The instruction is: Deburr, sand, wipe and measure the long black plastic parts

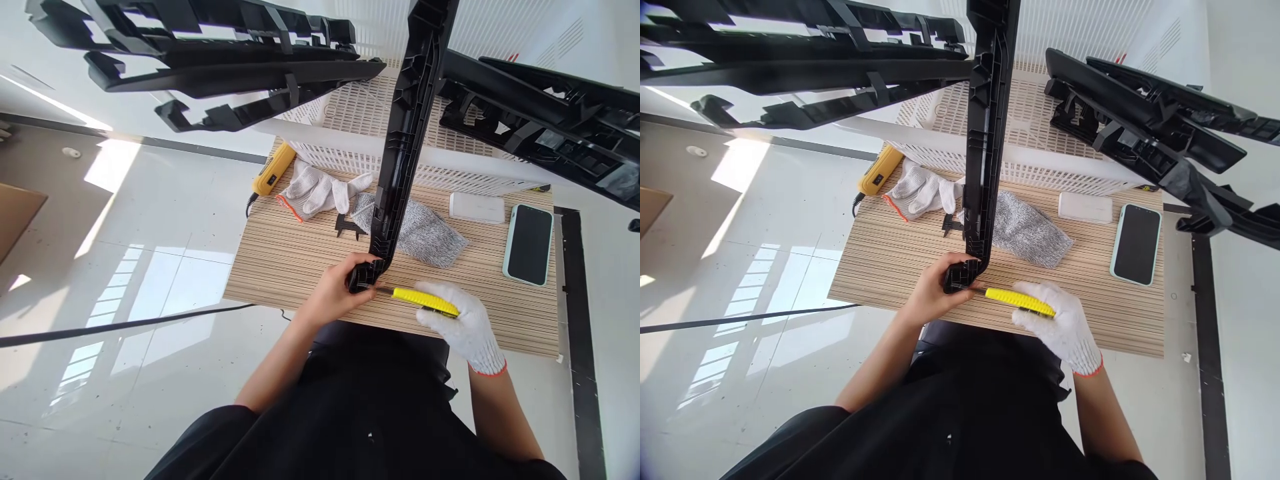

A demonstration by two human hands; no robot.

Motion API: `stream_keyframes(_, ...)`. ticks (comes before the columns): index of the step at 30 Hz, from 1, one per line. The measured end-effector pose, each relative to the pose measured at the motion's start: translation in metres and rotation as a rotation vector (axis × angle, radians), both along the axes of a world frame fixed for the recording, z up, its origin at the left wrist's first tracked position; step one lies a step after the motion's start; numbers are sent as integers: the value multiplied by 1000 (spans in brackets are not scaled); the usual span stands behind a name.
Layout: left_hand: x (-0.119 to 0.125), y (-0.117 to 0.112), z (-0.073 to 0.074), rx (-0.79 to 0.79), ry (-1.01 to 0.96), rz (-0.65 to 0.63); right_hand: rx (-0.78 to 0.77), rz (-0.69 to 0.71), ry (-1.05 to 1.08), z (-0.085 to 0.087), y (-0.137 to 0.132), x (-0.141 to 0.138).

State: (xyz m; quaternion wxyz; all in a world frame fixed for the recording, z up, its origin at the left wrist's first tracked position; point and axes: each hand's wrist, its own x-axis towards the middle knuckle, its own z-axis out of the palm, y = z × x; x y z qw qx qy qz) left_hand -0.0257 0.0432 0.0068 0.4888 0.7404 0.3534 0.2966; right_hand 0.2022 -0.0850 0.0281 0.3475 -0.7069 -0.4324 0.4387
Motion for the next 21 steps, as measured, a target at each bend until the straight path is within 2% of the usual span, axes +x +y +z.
stream_keyframes(2,-1,0,1,-11,-2,-1,14,-102,29,-1,1,1)
stream_keyframes(3,-2,0,1,-16,-3,-5,16,-94,36,-1,1,2)
stream_keyframes(6,-3,1,1,-21,-6,-22,15,45,1,-1,2,1)
stream_keyframes(10,-1,-1,0,-7,3,-5,25,-94,25,-4,2,-1)
stream_keyframes(13,-1,-2,0,-16,31,4,36,-16,-18,-4,3,0)
stream_keyframes(16,-2,-2,-1,-3,33,7,65,-56,-23,-3,4,0)
stream_keyframes(19,-3,-1,-1,3,24,-6,64,48,-23,-2,4,-1)
stream_keyframes(21,-3,-1,-1,0,23,3,78,4,-32,-2,2,-2)
